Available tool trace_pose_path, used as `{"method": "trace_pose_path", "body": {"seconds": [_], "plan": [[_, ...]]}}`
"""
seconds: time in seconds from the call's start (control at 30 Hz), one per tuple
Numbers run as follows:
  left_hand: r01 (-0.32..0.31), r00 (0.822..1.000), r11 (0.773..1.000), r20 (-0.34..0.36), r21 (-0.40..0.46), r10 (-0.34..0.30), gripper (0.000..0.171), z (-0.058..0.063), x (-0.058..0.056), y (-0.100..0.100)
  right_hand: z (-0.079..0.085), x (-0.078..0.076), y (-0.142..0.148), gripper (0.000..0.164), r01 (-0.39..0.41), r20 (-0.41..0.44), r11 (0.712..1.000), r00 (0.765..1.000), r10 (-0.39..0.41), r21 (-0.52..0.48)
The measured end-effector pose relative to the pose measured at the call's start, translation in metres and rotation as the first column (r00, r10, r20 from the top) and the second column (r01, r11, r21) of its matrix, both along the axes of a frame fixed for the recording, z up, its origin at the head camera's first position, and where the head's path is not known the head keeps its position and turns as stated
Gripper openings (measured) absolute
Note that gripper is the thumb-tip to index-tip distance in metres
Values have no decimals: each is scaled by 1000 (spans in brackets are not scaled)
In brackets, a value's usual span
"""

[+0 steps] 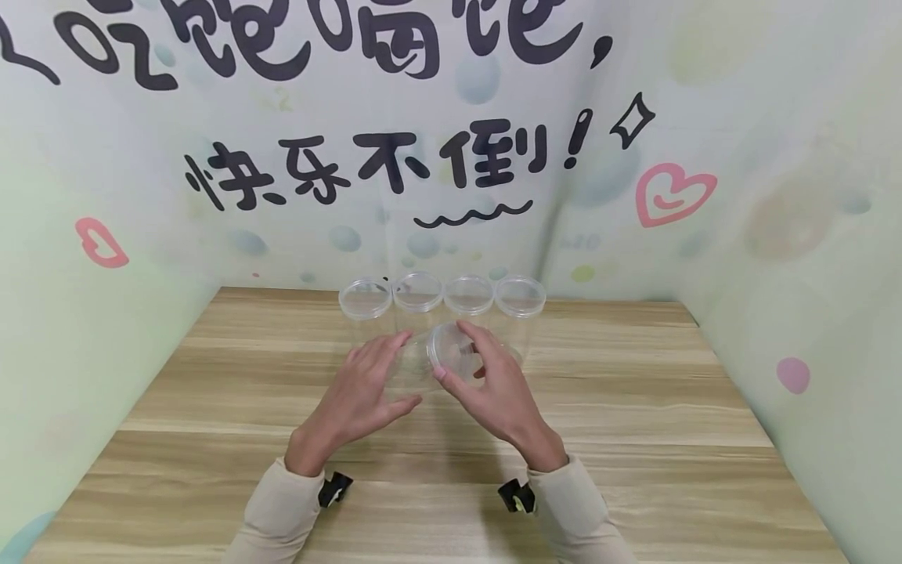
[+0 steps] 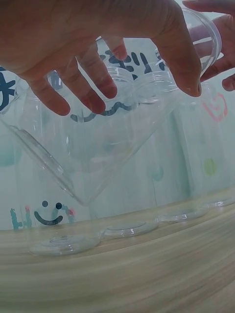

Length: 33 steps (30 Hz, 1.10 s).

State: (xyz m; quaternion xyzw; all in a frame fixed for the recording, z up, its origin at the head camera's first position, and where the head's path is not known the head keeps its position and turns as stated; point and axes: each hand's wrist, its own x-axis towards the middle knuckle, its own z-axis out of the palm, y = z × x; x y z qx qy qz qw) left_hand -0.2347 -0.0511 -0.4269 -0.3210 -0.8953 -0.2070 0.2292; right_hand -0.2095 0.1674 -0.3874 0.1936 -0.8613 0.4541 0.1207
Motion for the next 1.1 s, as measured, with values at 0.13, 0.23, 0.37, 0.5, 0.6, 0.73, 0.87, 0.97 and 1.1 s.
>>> {"method": "trace_pose_path", "body": {"seconds": [0.13,0.23,0.37,0.5,0.6,0.73,0.87,0.97,1.1], "plan": [[-3,1000,1000,-4,-3,3,89,0,0,1,0,-1,1,64,-10,16,1000,1000,10,1],[-4,1000,1000,-8,-5,4,88,0,0,1,1,-1,0,64,5,28,1000,1000,-5,-1],[-1,1000,1000,-13,-7,0,88,-1,0,2,1,0,-2,65,60,47,998,997,-61,22],[3,1000,1000,-23,-7,-3,89,-2,0,3,-1,0,-4,66,104,55,993,993,-107,57],[4,1000,1000,-30,-11,-4,89,-2,0,3,-1,0,-4,64,108,50,993,993,-111,56],[-5,1000,1000,-29,-24,4,88,-1,0,3,0,-1,-2,64,81,54,996,995,-82,35],[-11,1000,999,-15,-32,10,88,-1,0,3,0,-1,0,65,49,61,999,997,-50,15],[-10,1000,999,-6,-31,10,88,0,1,2,0,-1,0,65,35,60,999,998,-35,2],[-2,1000,1000,-5,-19,2,89,-1,0,1,0,-1,1,64,24,48,1000,999,-23,0]]}}
